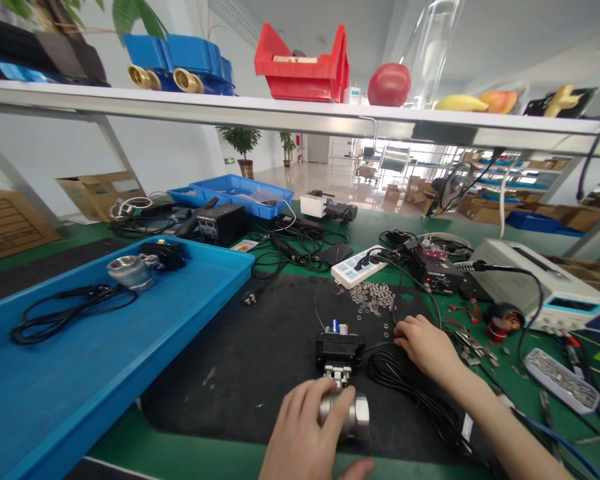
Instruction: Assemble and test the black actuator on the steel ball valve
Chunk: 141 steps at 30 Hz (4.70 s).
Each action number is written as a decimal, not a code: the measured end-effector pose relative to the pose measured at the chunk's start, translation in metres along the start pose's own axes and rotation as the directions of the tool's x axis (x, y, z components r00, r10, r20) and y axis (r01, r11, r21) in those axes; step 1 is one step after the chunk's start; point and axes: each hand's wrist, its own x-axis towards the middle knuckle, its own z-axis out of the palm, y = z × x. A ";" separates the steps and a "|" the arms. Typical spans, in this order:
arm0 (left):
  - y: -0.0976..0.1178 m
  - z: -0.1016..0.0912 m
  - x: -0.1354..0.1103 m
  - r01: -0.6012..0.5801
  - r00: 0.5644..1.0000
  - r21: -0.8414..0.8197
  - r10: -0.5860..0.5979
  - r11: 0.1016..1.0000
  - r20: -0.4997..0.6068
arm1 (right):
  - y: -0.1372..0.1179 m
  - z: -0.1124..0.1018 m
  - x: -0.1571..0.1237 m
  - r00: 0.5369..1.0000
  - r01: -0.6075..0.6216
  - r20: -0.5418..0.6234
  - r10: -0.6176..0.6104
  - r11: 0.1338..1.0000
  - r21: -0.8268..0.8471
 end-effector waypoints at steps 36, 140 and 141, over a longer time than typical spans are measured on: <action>-0.011 -0.016 0.049 -0.577 0.728 0.147 0.587 0.804 -0.353 | -0.084 -0.023 -0.056 0.979 -0.205 0.195 0.067 0.232 0.951; -0.095 -0.025 0.116 -0.608 0.773 0.005 0.593 0.794 -0.227 | -0.087 -0.016 -0.024 0.942 0.290 0.072 -0.328 0.902 0.321; -0.095 -0.024 0.116 -0.606 0.775 0.005 0.591 0.796 -0.224 | -0.087 -0.016 -0.023 0.936 0.321 0.052 -0.348 0.906 0.277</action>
